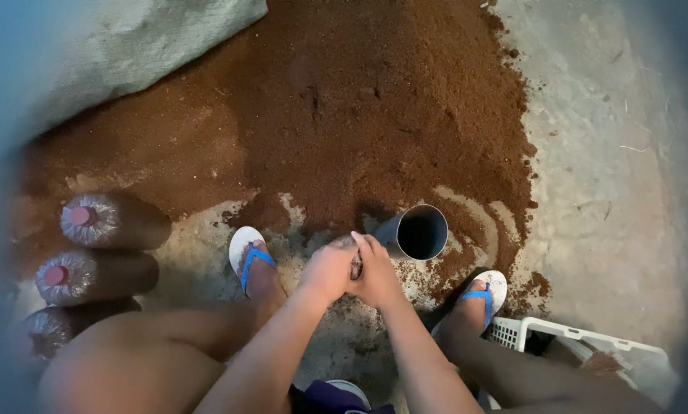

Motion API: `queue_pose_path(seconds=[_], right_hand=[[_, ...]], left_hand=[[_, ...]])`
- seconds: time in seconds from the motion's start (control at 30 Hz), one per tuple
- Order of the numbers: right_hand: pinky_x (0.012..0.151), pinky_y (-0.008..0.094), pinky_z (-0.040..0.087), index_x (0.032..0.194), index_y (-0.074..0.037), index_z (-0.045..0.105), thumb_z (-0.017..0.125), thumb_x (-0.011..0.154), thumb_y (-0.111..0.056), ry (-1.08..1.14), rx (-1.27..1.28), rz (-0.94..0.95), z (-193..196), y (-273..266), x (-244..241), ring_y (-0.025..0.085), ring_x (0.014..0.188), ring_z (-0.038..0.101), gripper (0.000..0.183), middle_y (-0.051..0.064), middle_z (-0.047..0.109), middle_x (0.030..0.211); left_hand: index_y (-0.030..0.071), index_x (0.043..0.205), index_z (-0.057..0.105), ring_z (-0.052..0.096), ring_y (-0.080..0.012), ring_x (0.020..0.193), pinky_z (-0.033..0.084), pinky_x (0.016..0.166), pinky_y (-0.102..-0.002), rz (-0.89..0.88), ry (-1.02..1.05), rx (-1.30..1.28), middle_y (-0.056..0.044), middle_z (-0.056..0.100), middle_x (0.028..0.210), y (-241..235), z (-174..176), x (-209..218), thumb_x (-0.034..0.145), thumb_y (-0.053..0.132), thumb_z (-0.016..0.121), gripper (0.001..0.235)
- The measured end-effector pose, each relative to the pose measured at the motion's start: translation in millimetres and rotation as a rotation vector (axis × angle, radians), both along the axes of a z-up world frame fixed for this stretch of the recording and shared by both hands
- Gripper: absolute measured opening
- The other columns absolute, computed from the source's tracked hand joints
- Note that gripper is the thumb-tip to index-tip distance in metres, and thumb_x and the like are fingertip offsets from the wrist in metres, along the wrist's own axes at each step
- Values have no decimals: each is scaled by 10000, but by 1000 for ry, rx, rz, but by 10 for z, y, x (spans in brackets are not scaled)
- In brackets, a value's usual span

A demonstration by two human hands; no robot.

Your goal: The person scoops brown powder from a pile on the floor into a plastic bottle using a metal cup. They then secure the bottle with a black cap and place it on the floor with other filled bottles.

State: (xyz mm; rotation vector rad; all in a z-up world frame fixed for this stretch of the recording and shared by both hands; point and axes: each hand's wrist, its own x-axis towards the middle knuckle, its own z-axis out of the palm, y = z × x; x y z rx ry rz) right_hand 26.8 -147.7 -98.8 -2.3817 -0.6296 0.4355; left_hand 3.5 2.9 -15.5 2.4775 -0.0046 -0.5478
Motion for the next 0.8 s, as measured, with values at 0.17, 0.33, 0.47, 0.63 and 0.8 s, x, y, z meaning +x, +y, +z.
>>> queue_pose_path(seconds=[0.17,0.33,0.47,0.63,0.8], right_hand=[[992,615,495,1579,-97,361,803,671,-349,-20,4,-27,-24,29,-15,531,1197,573,1040,264,479,1431],[999,596,507,1576,-148,397,726,745,-274,-68,-39,-60,-94,104,-143,506,1224,558,903,216,411,1519],[973,570,525,1564,-178,421,684,770,-208,-142,-98,-48,-86,161,-159,473,1160,595,836,186,451,1478],[940,618,522,1570,-289,415,694,783,-258,-61,-126,-71,-293,191,-129,500,1215,554,835,136,415,1507],[963,634,503,1464,-319,544,650,835,-264,-101,-8,-151,-197,234,-193,481,1246,551,641,120,464,1487]], left_hand=[[70,957,716,745,-339,925,645,802,-431,19,-46,107,-151,689,1000,-65,-265,-72,881,154,683,117],[77,907,754,746,-308,882,641,793,-406,36,-51,93,-116,708,907,-74,-154,-43,902,127,633,131],[90,869,767,758,-300,829,647,761,-422,62,-51,115,-109,735,812,-81,-141,-56,921,142,613,171],[108,839,769,757,-363,833,640,743,-460,231,-43,20,-138,747,798,-99,-402,-65,881,132,626,151],[63,1141,652,658,-457,1107,610,878,-557,224,31,-224,-228,699,1113,55,7,-114,894,32,616,252]])
